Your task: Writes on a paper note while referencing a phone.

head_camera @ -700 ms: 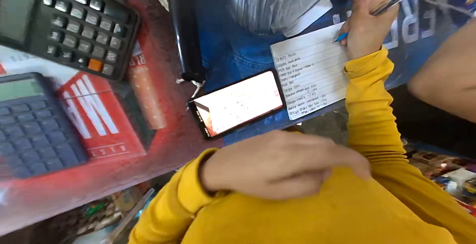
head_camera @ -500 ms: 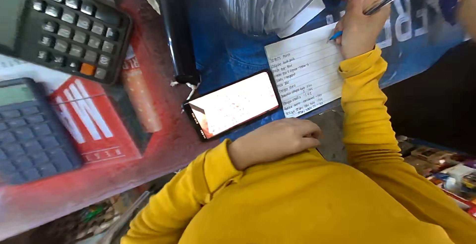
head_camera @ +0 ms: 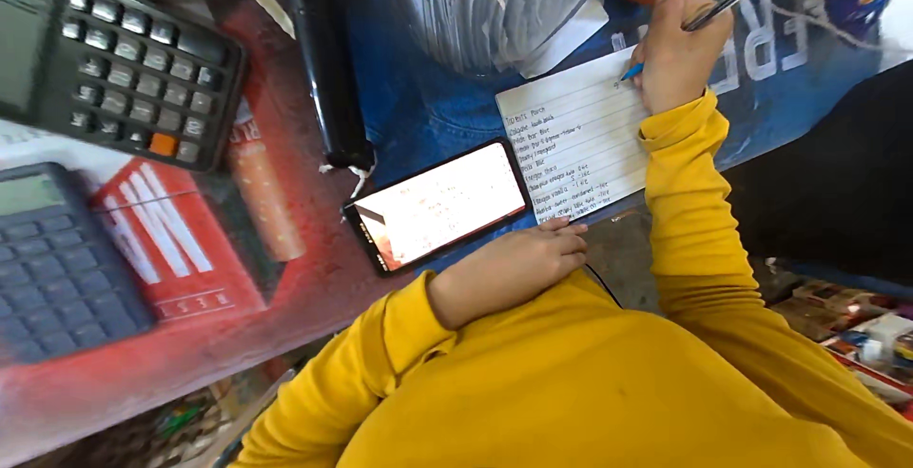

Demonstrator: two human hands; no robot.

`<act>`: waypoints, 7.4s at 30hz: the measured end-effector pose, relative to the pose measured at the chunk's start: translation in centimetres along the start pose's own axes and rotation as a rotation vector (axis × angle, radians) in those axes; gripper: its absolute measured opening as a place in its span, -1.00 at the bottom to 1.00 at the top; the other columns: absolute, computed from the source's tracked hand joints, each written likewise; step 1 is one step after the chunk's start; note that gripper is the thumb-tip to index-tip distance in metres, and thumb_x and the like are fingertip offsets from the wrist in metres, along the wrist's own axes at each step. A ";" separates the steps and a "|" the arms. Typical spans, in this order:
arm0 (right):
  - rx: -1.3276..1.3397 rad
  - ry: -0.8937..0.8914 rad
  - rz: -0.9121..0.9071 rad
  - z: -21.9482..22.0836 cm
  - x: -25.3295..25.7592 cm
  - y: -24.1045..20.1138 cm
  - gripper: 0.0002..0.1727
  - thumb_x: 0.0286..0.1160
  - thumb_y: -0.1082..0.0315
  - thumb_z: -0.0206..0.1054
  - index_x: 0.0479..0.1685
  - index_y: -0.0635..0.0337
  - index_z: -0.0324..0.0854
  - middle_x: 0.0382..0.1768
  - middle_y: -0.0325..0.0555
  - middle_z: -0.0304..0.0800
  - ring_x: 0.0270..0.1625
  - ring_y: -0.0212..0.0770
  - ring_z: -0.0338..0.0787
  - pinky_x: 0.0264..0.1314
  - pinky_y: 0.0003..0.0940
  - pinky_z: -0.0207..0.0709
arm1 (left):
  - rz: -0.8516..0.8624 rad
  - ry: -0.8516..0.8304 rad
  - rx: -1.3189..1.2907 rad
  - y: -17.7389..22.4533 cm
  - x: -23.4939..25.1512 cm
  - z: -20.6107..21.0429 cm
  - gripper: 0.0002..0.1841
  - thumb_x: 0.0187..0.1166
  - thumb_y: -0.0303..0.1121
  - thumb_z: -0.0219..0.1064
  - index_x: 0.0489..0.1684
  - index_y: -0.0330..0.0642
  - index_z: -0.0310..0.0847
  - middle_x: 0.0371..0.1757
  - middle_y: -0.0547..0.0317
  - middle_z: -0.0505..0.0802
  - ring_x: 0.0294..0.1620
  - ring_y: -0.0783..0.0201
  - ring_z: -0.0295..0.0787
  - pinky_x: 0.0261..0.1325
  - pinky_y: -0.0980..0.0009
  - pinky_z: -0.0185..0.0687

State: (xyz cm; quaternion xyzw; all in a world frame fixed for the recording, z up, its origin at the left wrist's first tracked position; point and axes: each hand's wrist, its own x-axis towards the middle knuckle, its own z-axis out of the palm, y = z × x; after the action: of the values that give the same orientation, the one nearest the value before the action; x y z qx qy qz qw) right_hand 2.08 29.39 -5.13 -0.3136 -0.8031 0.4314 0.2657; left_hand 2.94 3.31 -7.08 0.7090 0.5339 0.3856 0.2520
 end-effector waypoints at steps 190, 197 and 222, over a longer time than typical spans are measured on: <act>0.028 0.017 -0.060 -2.2 1.8 1.9 -0.46 0.72 0.41 0.10 -0.81 -0.13 0.23 -0.87 -0.58 0.28 -0.82 -0.64 0.31 -0.71 -0.64 0.25 | -0.175 -0.051 0.261 2.0 0.0 -0.8 -0.66 0.52 -0.76 0.17 0.23 -0.53 0.64 0.58 -0.23 0.61 0.59 -0.06 0.59 0.41 0.26 0.64; -0.033 0.033 -0.088 -2.1 1.9 1.9 -0.48 0.70 0.42 0.13 -0.79 -0.11 0.23 -0.84 -0.59 0.26 -0.79 -0.66 0.31 -0.66 -0.66 0.28 | -0.149 -0.075 0.314 0.5 -1.6 1.2 -0.62 0.74 -0.62 -0.05 0.41 -0.43 0.54 0.66 -0.13 0.54 0.67 -0.03 0.48 0.50 0.22 0.55; 0.089 0.128 0.045 -2.5 2.1 2.2 -0.47 0.77 0.35 0.06 -0.77 -0.13 0.20 -0.90 -0.53 0.25 -0.85 -0.58 0.28 -0.74 -0.60 0.25 | -0.219 -0.041 0.178 2.2 0.0 -0.9 -0.71 0.55 -0.75 0.18 0.16 -0.51 0.67 0.60 -0.18 0.61 0.61 -0.05 0.57 0.41 0.22 0.64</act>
State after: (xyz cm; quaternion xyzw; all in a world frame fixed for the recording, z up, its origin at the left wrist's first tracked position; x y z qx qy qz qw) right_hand 3.03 33.21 -5.51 -0.3465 -0.7573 0.4514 0.3203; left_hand 3.43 2.60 -4.80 0.6739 0.6349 0.2923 0.2393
